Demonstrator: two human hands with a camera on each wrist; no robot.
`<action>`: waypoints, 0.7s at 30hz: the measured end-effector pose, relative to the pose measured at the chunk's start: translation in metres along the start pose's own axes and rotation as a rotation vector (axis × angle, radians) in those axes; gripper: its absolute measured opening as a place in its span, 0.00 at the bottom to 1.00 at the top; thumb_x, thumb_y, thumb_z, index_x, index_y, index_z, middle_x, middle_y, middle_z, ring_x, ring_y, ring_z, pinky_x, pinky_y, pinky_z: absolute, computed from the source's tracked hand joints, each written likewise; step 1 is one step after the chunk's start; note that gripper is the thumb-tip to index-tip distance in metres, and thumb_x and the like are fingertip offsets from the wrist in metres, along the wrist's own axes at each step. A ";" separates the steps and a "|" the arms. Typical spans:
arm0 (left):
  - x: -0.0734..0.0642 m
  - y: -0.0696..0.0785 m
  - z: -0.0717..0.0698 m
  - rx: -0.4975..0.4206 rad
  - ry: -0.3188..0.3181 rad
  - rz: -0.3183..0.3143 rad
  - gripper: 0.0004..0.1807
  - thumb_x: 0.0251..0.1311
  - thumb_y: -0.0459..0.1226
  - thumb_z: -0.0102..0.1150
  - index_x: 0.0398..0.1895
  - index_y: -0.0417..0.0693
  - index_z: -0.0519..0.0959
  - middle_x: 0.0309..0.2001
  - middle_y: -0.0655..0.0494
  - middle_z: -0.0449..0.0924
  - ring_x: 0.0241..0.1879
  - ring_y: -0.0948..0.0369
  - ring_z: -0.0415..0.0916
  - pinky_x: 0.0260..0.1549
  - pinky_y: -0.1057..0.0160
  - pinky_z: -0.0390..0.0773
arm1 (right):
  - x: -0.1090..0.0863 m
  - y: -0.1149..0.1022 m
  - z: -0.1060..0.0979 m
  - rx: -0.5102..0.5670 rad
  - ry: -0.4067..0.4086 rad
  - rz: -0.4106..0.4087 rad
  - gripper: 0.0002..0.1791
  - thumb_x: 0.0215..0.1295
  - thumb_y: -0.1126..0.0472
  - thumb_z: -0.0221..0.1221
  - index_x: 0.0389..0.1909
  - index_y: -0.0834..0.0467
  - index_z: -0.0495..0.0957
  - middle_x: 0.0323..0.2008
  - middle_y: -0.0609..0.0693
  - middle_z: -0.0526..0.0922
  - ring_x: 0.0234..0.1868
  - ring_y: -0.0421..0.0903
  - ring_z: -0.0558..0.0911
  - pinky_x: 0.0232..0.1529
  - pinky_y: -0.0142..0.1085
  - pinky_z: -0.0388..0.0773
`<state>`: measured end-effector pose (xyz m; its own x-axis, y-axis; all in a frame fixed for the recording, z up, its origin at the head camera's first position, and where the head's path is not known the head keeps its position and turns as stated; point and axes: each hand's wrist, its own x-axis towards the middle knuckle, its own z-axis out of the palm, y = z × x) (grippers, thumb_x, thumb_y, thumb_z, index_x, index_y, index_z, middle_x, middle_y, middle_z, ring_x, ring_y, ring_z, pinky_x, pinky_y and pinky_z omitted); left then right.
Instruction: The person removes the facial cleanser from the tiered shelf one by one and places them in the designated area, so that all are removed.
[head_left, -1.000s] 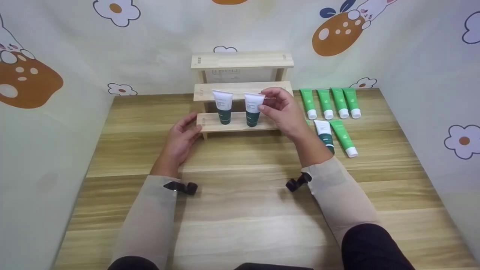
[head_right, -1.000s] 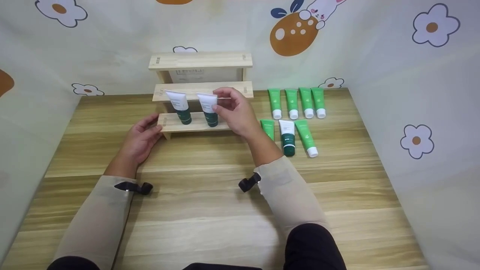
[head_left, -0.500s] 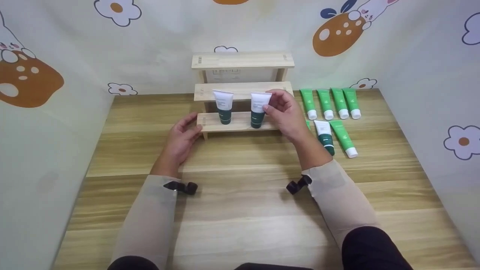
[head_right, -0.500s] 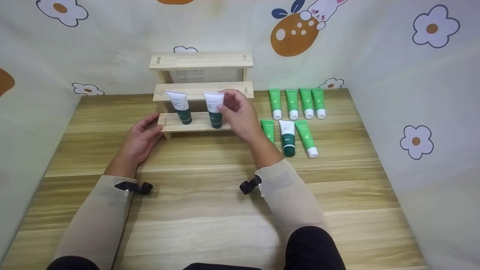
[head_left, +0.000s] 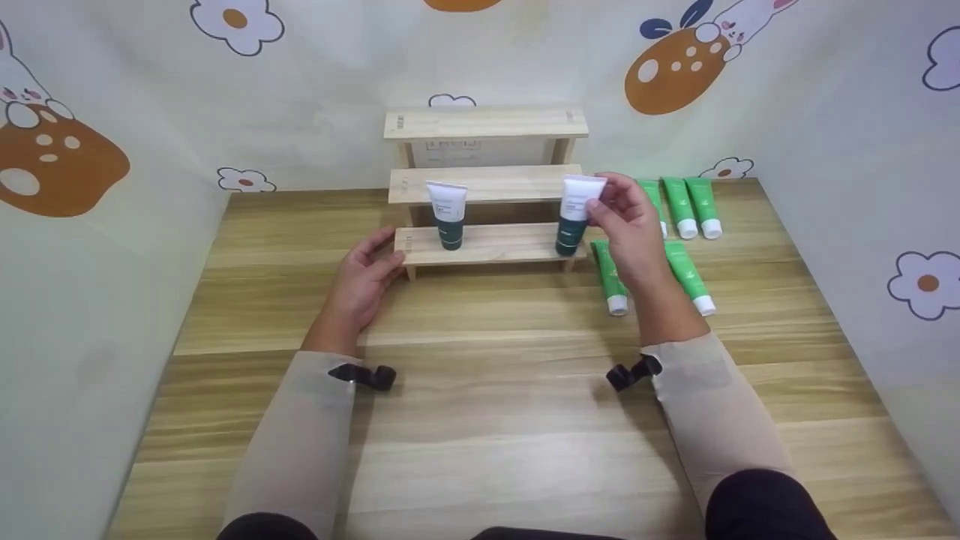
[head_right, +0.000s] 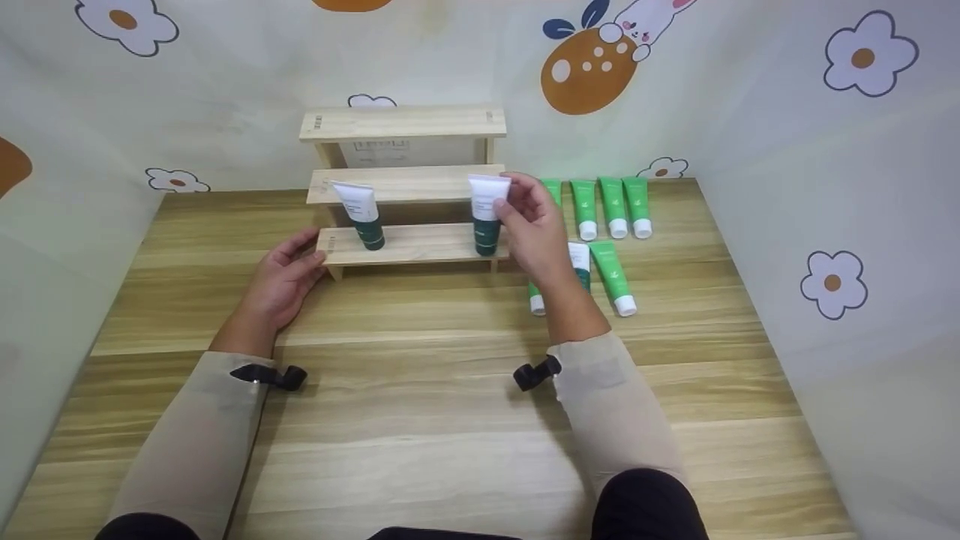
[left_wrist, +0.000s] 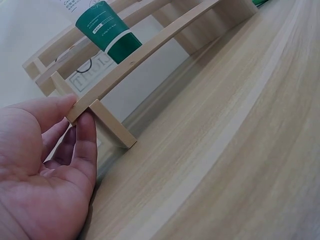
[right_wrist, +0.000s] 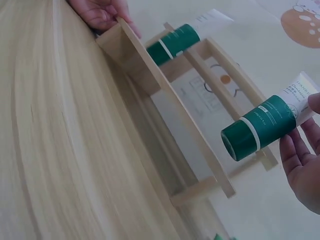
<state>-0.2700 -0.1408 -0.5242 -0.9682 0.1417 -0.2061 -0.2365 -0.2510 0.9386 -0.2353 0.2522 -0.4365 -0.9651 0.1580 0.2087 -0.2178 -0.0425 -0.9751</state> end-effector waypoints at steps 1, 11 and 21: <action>0.000 0.000 0.000 0.002 -0.002 0.000 0.36 0.74 0.31 0.64 0.82 0.46 0.65 0.83 0.52 0.61 0.71 0.59 0.71 0.63 0.69 0.81 | -0.001 0.000 -0.005 0.001 0.010 0.001 0.18 0.77 0.66 0.62 0.64 0.55 0.78 0.53 0.51 0.83 0.57 0.51 0.81 0.55 0.38 0.85; 0.000 -0.001 -0.001 -0.002 -0.009 0.009 0.36 0.74 0.29 0.62 0.82 0.44 0.63 0.83 0.52 0.61 0.71 0.58 0.72 0.67 0.66 0.81 | -0.006 -0.001 -0.057 -0.001 0.127 0.031 0.20 0.78 0.67 0.60 0.67 0.52 0.78 0.56 0.51 0.82 0.59 0.49 0.78 0.56 0.35 0.83; 0.000 0.001 0.001 -0.011 -0.001 0.003 0.35 0.73 0.29 0.63 0.81 0.45 0.65 0.82 0.51 0.62 0.71 0.58 0.72 0.70 0.65 0.79 | -0.008 -0.001 -0.106 -0.029 0.241 0.069 0.21 0.79 0.64 0.60 0.69 0.50 0.77 0.56 0.49 0.80 0.58 0.49 0.76 0.53 0.31 0.82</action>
<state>-0.2702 -0.1401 -0.5235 -0.9689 0.1415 -0.2029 -0.2342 -0.2615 0.9363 -0.2119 0.3559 -0.4456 -0.9143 0.3866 0.1212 -0.1454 -0.0337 -0.9888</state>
